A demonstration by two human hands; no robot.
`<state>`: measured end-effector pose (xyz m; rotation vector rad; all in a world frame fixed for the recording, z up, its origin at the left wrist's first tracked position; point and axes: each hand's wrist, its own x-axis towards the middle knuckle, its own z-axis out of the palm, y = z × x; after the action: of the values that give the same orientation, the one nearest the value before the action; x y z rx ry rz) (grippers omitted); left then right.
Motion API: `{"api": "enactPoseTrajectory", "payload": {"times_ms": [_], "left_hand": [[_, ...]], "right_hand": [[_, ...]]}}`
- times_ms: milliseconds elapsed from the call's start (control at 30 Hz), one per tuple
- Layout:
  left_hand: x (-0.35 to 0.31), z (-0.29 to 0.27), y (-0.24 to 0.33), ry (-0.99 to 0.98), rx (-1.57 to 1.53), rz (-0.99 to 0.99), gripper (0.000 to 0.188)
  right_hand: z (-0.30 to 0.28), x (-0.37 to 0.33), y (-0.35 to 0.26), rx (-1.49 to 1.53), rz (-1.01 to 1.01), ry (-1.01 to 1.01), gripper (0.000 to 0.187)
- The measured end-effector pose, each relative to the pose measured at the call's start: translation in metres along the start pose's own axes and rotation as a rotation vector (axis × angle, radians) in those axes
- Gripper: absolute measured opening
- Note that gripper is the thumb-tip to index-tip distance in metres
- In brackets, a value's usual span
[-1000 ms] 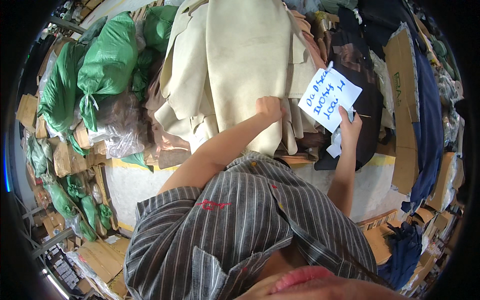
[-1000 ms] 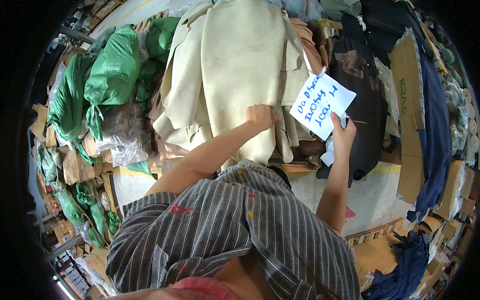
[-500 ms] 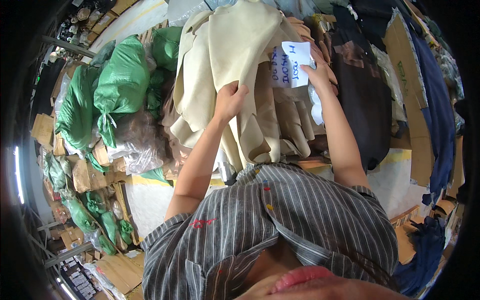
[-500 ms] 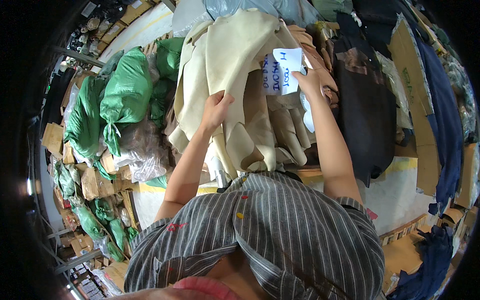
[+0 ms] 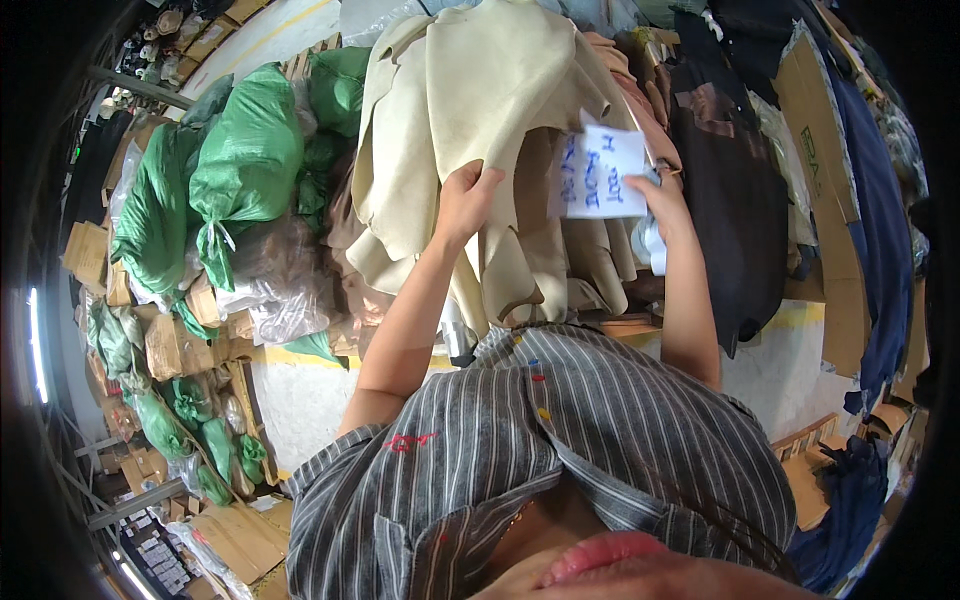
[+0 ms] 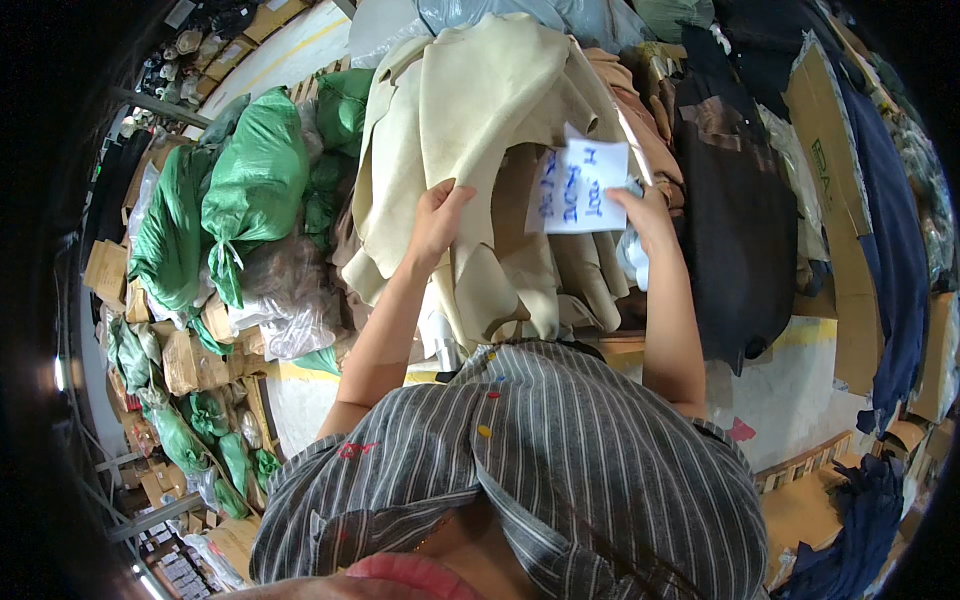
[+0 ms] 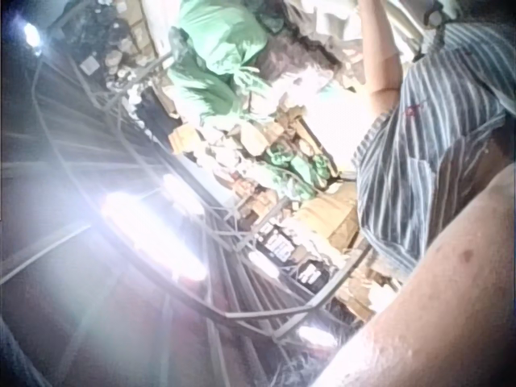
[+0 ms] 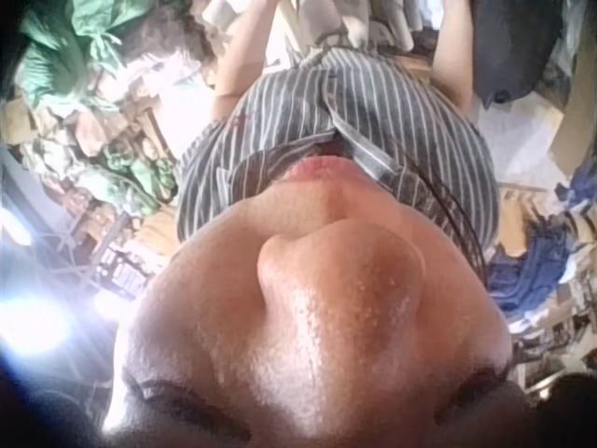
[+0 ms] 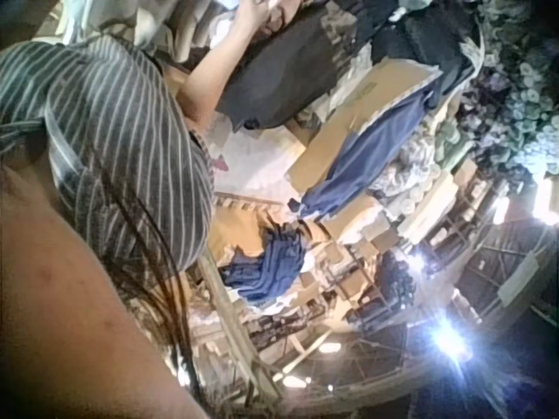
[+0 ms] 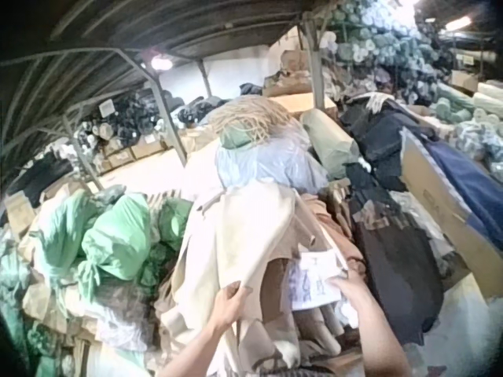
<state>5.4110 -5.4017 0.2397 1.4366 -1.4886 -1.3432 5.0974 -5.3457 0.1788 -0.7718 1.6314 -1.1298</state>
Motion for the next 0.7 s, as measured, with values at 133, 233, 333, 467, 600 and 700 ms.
{"api": "enactPoseTrajectory", "payload": {"times_ms": [133, 233, 333, 467, 600, 700], "left_hand": [[0.002, -0.002, 0.0, -0.003, 0.023, 0.01, 0.032], [-0.001, 0.0, 0.001, -0.019, 0.089, 0.001, 0.032], [-0.004, 0.009, 0.0, -0.028, 0.079, 0.002, 0.033], [-0.004, 0.025, -0.007, -0.083, 0.211, 0.01, 0.036], [-0.004, 0.046, -0.022, -0.165, 0.338, 0.079, 0.039], [-0.005, 0.065, -0.041, -0.265, 0.415, 0.051, 0.041]], "right_hand": [[0.022, -0.016, 0.018, -0.128, 0.038, -0.124, 0.032], [0.054, 0.007, 0.032, -0.221, -0.109, -0.114, 0.037], [0.084, 0.039, 0.04, -0.36, -0.285, 0.074, 0.04], [0.098, 0.067, 0.036, -0.588, -0.228, 0.096, 0.049], [0.079, 0.059, 0.04, -0.705, -0.08, -0.041, 0.05], [0.06, 0.043, 0.056, -0.563, -0.158, 0.045, 0.043]]}}
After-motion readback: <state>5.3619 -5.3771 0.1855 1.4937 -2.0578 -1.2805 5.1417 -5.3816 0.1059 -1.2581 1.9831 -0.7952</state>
